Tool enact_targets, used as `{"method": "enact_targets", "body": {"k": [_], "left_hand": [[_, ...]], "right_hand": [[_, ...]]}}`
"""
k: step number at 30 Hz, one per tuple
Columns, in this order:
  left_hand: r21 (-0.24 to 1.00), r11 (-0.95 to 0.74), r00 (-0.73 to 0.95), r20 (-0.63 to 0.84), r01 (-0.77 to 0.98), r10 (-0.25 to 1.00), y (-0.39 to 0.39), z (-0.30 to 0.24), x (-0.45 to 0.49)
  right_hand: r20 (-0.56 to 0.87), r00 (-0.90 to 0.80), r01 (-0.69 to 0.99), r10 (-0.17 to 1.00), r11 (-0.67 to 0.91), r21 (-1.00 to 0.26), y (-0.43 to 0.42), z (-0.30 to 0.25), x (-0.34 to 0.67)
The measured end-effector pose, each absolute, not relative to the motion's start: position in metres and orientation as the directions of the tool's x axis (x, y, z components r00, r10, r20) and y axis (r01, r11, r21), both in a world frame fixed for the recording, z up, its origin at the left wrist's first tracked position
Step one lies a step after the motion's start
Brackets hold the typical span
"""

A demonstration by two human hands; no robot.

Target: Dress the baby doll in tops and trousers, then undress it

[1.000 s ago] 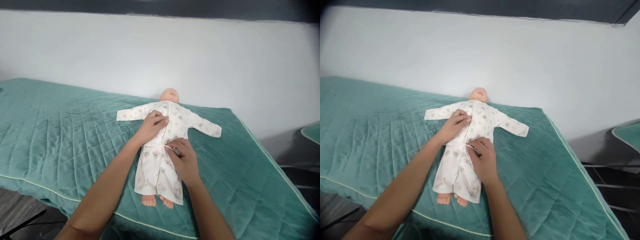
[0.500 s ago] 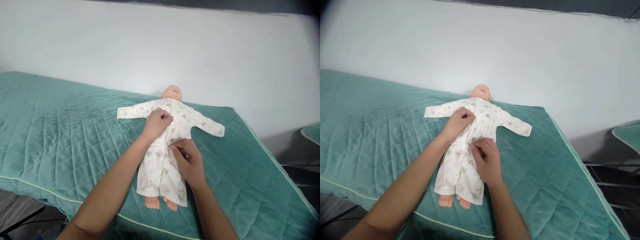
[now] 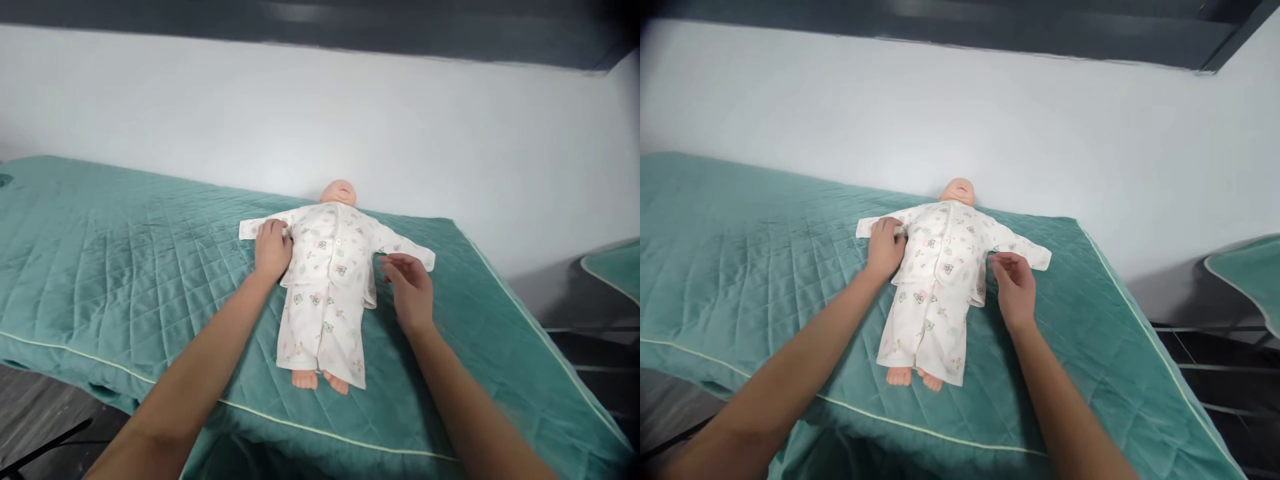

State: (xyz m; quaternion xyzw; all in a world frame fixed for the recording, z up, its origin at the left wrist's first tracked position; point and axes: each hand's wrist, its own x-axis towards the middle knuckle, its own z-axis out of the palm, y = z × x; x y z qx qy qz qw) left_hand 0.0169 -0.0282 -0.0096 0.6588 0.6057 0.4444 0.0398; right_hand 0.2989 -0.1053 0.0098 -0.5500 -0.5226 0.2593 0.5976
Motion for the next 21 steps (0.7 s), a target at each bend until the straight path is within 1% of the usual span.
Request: {"method": "enact_targets", "body": {"k": [1,2,3,4,6,7,9,11,13,16,21], "left_hand": [[0.532,-0.219,-0.112,0.521,0.818,0.846,-0.028,-0.01,0.008],[0.481,-0.168,-0.108,0.493,0.86,0.863,-0.027,-0.011,0.0],[0.44,-0.114,-0.112,0.457,0.891,0.882,-0.026,-0.011,-0.008],[0.41,-0.06,-0.128,0.415,0.91,0.901,-0.025,-0.012,-0.016],[0.382,0.043,-0.177,0.325,0.923,0.929,-0.022,-0.013,-0.031],[0.375,0.087,-0.204,0.285,0.923,0.937,-0.021,-0.014,-0.037],[0.358,0.14,-0.231,0.227,0.923,0.946,-0.017,-0.015,-0.046],[0.331,0.148,-0.22,0.194,0.932,0.956,-0.013,-0.016,-0.054],[0.307,0.137,-0.196,0.171,0.942,0.966,-0.01,-0.016,-0.062],[0.287,0.128,-0.181,0.164,0.949,0.97,-0.009,-0.014,-0.072],[0.276,0.205,-0.268,0.213,0.939,0.94,-0.007,-0.011,-0.084]], "right_hand": [[0.408,0.333,0.435,0.85,0.245,-0.867,-0.097,0.006,0.317],[0.453,0.338,0.59,0.825,0.188,-0.785,-0.089,0.003,0.336],[0.476,0.368,0.708,0.799,0.091,-0.7,-0.082,-0.001,0.355],[0.467,0.41,0.774,0.784,-0.028,-0.633,-0.076,-0.004,0.372],[0.39,0.474,0.806,0.79,-0.211,-0.553,-0.066,-0.008,0.397],[0.355,0.488,0.812,0.798,-0.266,-0.519,-0.062,-0.01,0.404],[0.309,0.462,0.84,0.831,-0.298,-0.453,-0.057,-0.01,0.41],[0.297,0.401,0.874,0.867,-0.265,-0.406,-0.053,-0.01,0.41],[0.303,0.364,0.883,0.881,-0.223,-0.413,-0.05,-0.01,0.411],[0.344,0.36,0.869,0.867,-0.179,-0.461,-0.044,-0.013,0.418],[0.404,0.455,0.797,0.794,-0.162,-0.582,-0.038,-0.014,0.43]]}}
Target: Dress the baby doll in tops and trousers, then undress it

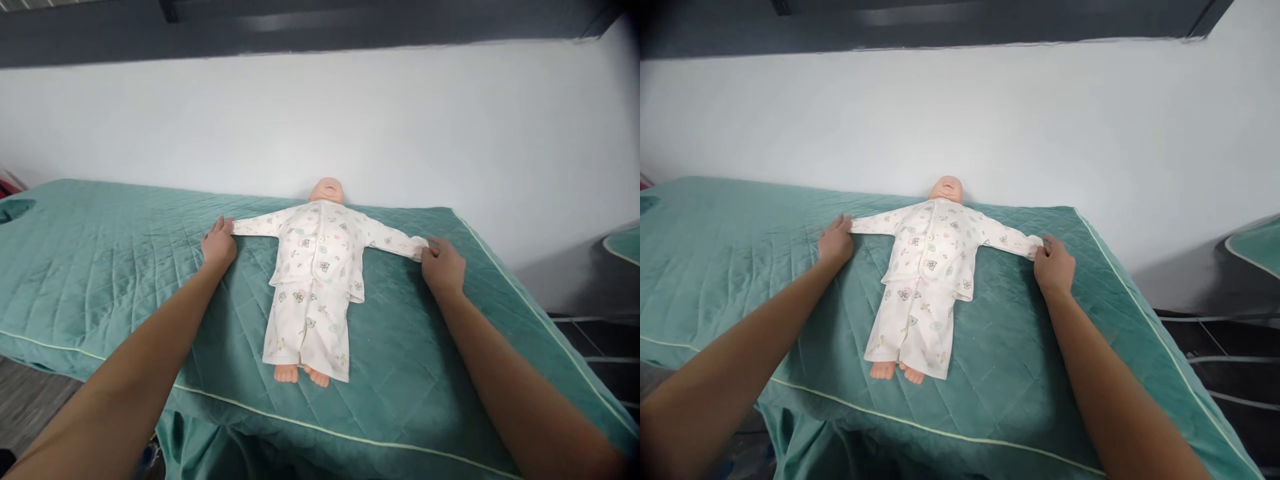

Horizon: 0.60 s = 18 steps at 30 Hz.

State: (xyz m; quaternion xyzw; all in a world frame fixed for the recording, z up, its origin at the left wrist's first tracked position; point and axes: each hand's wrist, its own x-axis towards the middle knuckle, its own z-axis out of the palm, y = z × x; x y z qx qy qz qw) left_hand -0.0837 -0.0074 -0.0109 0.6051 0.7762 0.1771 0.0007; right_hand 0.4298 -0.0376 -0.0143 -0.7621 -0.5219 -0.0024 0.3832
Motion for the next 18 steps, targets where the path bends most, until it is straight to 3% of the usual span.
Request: {"method": "enact_targets", "body": {"k": [5,11,14,18], "left_hand": [[0.271,0.24,-0.3,0.206,0.932,0.932,-0.004,-0.015,-0.084],[0.284,0.252,-0.315,0.202,0.925,0.927,-0.001,-0.017,-0.085],[0.294,0.252,-0.317,0.201,0.922,0.927,-0.003,-0.016,-0.086],[0.301,0.236,-0.303,0.201,0.924,0.932,-0.009,-0.016,-0.087]], "right_hand": [[0.426,0.513,0.754,0.745,-0.154,-0.639,-0.034,-0.012,0.433],[0.407,0.476,0.755,0.78,-0.125,-0.644,-0.037,-0.013,0.427],[0.477,0.366,0.83,0.799,-0.048,-0.556,-0.048,-0.01,0.416],[0.581,0.164,0.867,0.797,0.165,-0.471,-0.072,-0.006,0.384]]}}
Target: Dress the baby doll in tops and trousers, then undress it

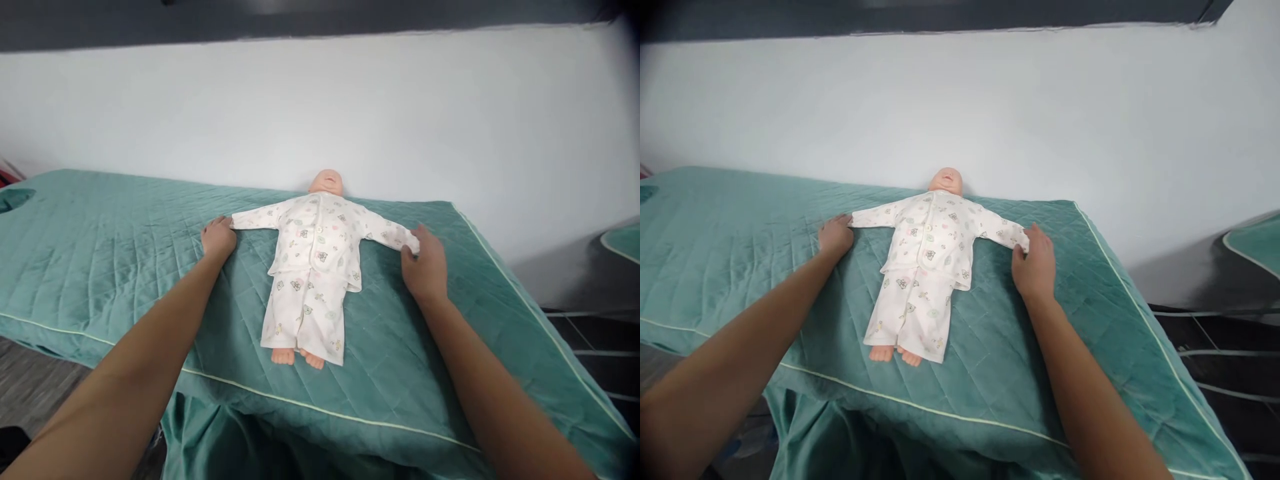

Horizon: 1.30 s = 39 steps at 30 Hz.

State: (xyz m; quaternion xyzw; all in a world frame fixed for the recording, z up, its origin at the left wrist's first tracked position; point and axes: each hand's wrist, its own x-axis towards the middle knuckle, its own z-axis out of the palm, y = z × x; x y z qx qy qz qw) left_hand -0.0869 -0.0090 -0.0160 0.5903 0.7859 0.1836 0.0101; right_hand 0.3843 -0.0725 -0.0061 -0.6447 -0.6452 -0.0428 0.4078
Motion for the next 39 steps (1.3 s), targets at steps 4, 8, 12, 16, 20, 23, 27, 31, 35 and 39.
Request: {"method": "enact_targets", "body": {"k": [4,8,12,16,20,23,27,31,35,39], "left_hand": [[0.304,0.245,-0.314,0.201,0.921,0.928,-0.014,-0.018,-0.084],[0.307,0.26,-0.332,0.209,0.915,0.92,-0.016,-0.02,-0.08],[0.306,0.265,-0.338,0.217,0.915,0.916,-0.015,-0.019,-0.08],[0.31,0.267,-0.344,0.227,0.912,0.911,-0.014,-0.02,-0.083],[0.332,0.256,-0.341,0.229,0.908,0.912,-0.012,-0.02,-0.087],[0.353,0.259,-0.353,0.235,0.899,0.906,-0.011,-0.022,-0.088],[0.371,0.257,-0.362,0.249,0.893,0.898,-0.01,-0.024,-0.088],[0.368,0.259,-0.364,0.251,0.893,0.897,-0.01,-0.024,-0.087],[0.36,0.266,-0.365,0.243,0.894,0.899,-0.011,-0.022,-0.086],[0.356,0.261,-0.359,0.242,0.897,0.901,-0.012,-0.021,-0.086]], "right_hand": [[0.644,-0.022,0.761,0.764,0.43,-0.485,-0.126,-0.003,0.331],[0.607,-0.195,0.623,0.771,0.575,-0.53,-0.21,-0.003,0.272],[0.619,-0.198,0.634,0.76,0.581,-0.51,-0.276,-0.01,0.229],[0.589,-0.193,0.775,0.785,0.49,-0.399,-0.294,-0.015,0.197],[0.557,-0.102,0.881,0.824,0.335,-0.334,-0.282,-0.008,0.177],[0.513,-0.099,0.914,0.852,0.282,-0.291,-0.272,0.005,0.174],[0.55,-0.165,0.879,0.819,0.376,-0.295,-0.274,0.023,0.181],[0.603,-0.198,0.836,0.773,0.454,-0.307,-0.283,0.03,0.188],[0.574,-0.214,0.814,0.79,0.469,-0.342,-0.289,0.023,0.193],[0.529,-0.134,0.735,0.838,0.442,-0.514,-0.297,0.012,0.201]]}}
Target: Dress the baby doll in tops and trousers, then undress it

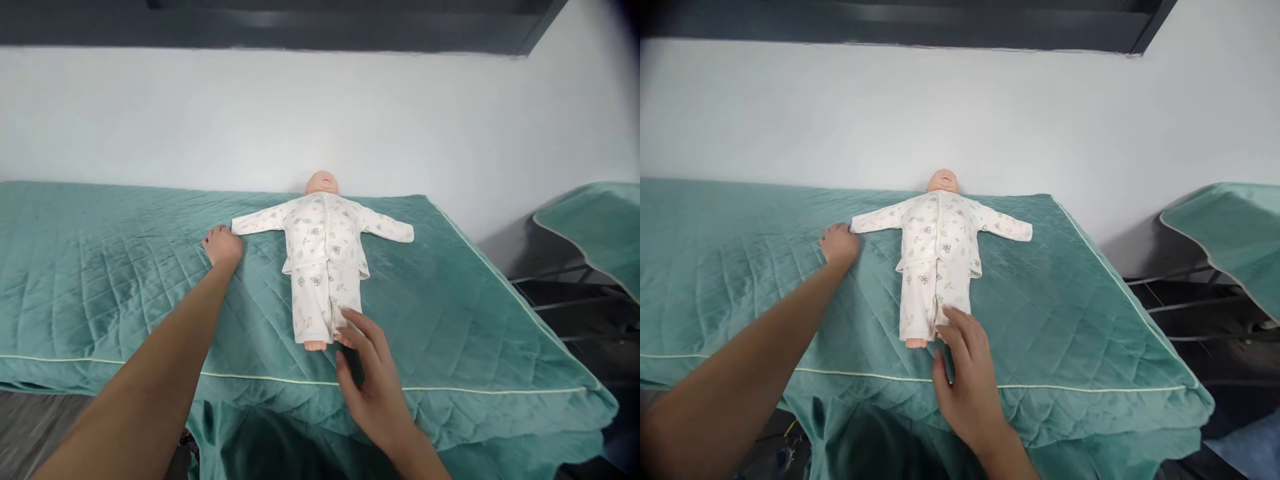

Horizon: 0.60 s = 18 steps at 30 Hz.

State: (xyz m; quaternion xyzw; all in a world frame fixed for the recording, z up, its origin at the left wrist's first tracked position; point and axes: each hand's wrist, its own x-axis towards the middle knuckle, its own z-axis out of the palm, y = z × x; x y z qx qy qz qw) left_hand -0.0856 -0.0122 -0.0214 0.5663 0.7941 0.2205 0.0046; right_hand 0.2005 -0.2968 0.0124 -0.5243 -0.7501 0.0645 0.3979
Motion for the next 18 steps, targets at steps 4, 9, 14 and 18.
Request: {"method": "enact_targets", "body": {"k": [4,9,14,18], "left_hand": [[0.36,0.26,-0.359,0.244,0.896,0.901,-0.014,-0.021,-0.086],[0.378,0.264,-0.366,0.228,0.887,0.902,-0.016,-0.018,-0.086],[0.373,0.256,-0.357,0.234,0.892,0.904,-0.017,-0.017,-0.085],[0.376,0.273,-0.375,0.23,0.885,0.898,-0.015,-0.018,-0.084]], "right_hand": [[0.516,0.0,0.704,0.857,0.366,-0.609,-0.298,0.006,0.206],[0.504,-0.033,0.709,0.863,0.376,-0.597,-0.29,0.01,0.208],[0.523,-0.072,0.616,0.849,0.45,-0.646,-0.29,0.024,0.214],[0.59,-0.047,0.631,0.806,0.481,-0.608,-0.295,0.031,0.22]]}}
